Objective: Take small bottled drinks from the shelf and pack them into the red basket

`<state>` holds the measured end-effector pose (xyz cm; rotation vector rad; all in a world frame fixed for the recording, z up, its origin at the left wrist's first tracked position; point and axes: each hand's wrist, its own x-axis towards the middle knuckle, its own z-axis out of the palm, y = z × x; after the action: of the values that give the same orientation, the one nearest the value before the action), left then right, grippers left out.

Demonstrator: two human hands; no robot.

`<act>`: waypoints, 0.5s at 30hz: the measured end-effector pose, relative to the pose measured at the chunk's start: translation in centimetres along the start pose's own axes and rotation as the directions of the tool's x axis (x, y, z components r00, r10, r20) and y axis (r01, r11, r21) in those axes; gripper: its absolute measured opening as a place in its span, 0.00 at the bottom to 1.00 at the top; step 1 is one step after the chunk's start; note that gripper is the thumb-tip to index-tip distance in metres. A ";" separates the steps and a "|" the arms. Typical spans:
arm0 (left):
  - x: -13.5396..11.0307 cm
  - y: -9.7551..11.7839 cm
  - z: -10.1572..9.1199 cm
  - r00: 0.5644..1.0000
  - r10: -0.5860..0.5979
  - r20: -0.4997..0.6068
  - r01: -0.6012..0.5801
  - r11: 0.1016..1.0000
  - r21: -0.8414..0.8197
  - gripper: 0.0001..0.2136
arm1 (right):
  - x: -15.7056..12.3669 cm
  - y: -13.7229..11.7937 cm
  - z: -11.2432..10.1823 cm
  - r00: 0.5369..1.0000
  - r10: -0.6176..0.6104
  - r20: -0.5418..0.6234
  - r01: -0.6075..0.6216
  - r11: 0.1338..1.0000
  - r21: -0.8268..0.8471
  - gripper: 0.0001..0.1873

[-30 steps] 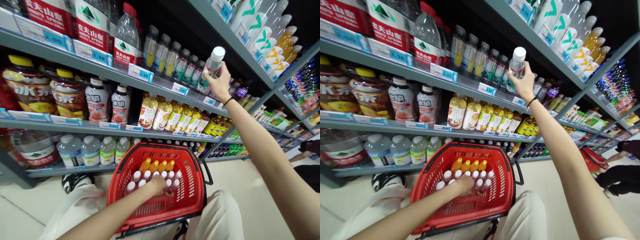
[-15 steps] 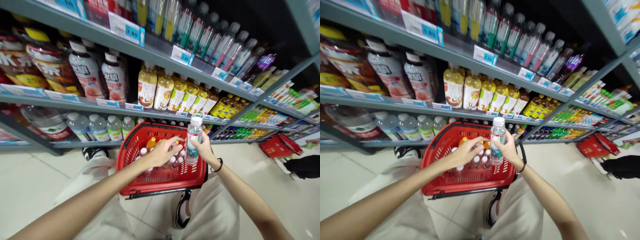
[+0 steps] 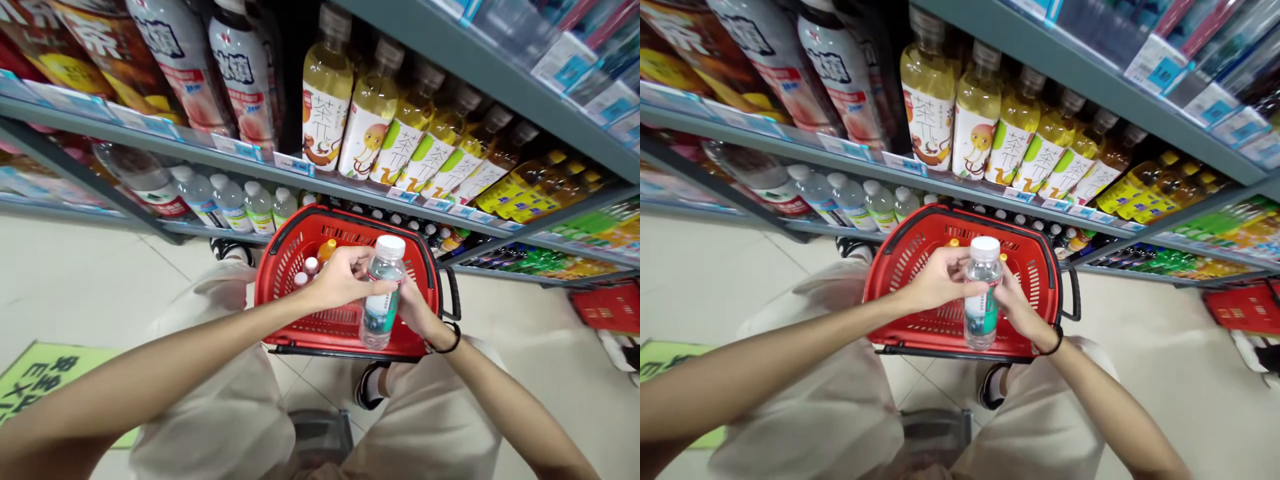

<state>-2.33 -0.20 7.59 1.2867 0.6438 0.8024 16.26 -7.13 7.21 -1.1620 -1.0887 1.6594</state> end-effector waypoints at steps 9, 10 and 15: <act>0.8 -0.2 -0.8 0.983 0.022 -0.182 -0.052 0.985 -0.166 0.23 | 0.8 1.9 1.4 0.890 0.450 0.080 -0.457 0.872 0.177 0.40; 0.9 -0.3 -0.9 0.983 0.042 -0.178 -0.072 0.983 -0.167 0.23 | 0.8 2.0 1.5 0.885 0.461 0.061 -0.464 0.866 0.184 0.41; 1.0 -0.7 -0.8 0.986 0.092 -0.139 -0.116 0.977 -0.181 0.23 | 0.8 1.6 1.8 0.864 0.503 -0.025 -0.488 0.848 0.204 0.41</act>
<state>-2.33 1.00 6.81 1.1082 0.5915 1.0160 14.09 -7.23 5.90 -1.4479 -0.5807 2.0383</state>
